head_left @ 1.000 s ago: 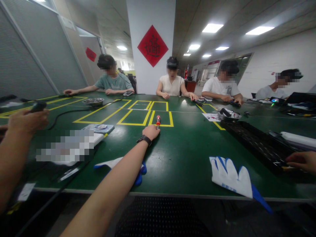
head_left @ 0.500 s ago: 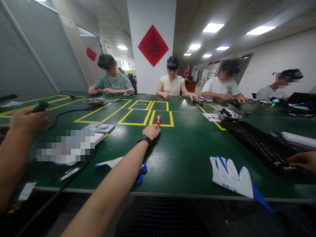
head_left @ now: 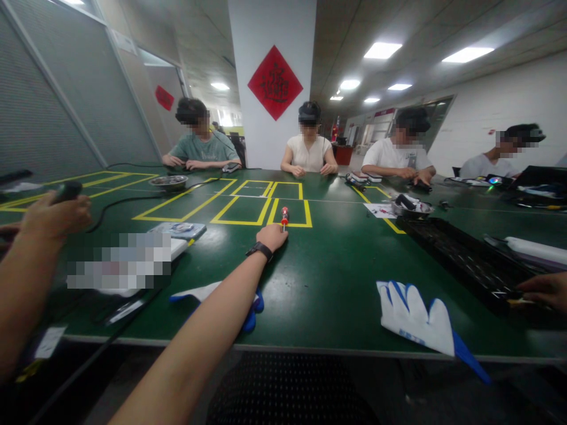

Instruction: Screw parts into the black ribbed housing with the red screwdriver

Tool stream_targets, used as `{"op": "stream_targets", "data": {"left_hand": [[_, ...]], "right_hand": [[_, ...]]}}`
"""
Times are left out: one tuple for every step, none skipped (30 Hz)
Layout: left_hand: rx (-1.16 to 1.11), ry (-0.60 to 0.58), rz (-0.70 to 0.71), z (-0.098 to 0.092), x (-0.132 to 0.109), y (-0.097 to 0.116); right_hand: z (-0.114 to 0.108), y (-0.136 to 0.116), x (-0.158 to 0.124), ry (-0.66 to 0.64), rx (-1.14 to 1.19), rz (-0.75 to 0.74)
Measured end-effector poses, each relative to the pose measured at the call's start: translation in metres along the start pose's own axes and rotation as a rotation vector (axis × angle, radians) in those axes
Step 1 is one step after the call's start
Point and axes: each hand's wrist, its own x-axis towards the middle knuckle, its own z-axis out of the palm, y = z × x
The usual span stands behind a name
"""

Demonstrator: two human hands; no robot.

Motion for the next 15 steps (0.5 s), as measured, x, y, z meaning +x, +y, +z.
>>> {"op": "stream_targets", "data": {"left_hand": [[0.001, -0.002, -0.004, 0.0, 0.0, 0.0], [0.002, -0.004, -0.009, -0.001, -0.001, 0.001], [0.003, -0.006, -0.014, -0.001, -0.001, 0.001], [0.003, -0.008, -0.019, -0.001, -0.001, 0.002], [0.004, -0.009, -0.021, -0.001, -0.001, 0.002], [0.003, -0.01, -0.02, -0.001, -0.001, 0.002], [0.003, -0.01, -0.017, -0.001, -0.001, 0.002], [0.001, -0.01, -0.014, -0.001, -0.001, 0.002], [-0.002, -0.009, -0.012, -0.001, -0.001, 0.002], [-0.006, -0.009, -0.01, -0.001, -0.001, 0.002], [-0.009, -0.008, -0.01, -0.001, 0.0, 0.002], [-0.011, -0.008, -0.011, -0.001, 0.0, 0.002], [-0.012, -0.007, -0.012, -0.001, 0.0, 0.001], [-0.011, -0.007, -0.012, -0.002, 0.0, 0.002], [-0.01, -0.01, -0.013, -0.002, 0.0, 0.002]], "right_hand": [[-0.002, 0.001, 0.001, -0.077, 0.04, 0.011], [-0.003, 0.002, 0.002, -0.135, 0.075, 0.024], [-0.004, 0.003, 0.003, -0.157, 0.094, 0.037], [-0.005, 0.003, 0.003, -0.131, 0.091, 0.052], [-0.007, 0.001, 0.003, -0.106, 0.082, 0.062], [-0.008, -0.001, 0.003, -0.096, 0.073, 0.075], [-0.01, -0.004, 0.003, -0.097, 0.069, 0.088], [-0.013, -0.008, 0.003, -0.106, 0.073, 0.096], [-0.015, -0.012, 0.004, -0.124, 0.082, 0.098], [-0.017, -0.017, 0.006, -0.132, 0.093, 0.089], [-0.02, -0.02, 0.008, -0.139, 0.101, 0.076], [-0.022, -0.023, 0.01, -0.141, 0.102, 0.07], [-0.024, -0.026, 0.014, -0.143, 0.099, 0.068], [-0.026, -0.028, 0.018, -0.148, 0.093, 0.071], [-0.027, -0.031, 0.022, -0.149, 0.087, 0.078]]}}
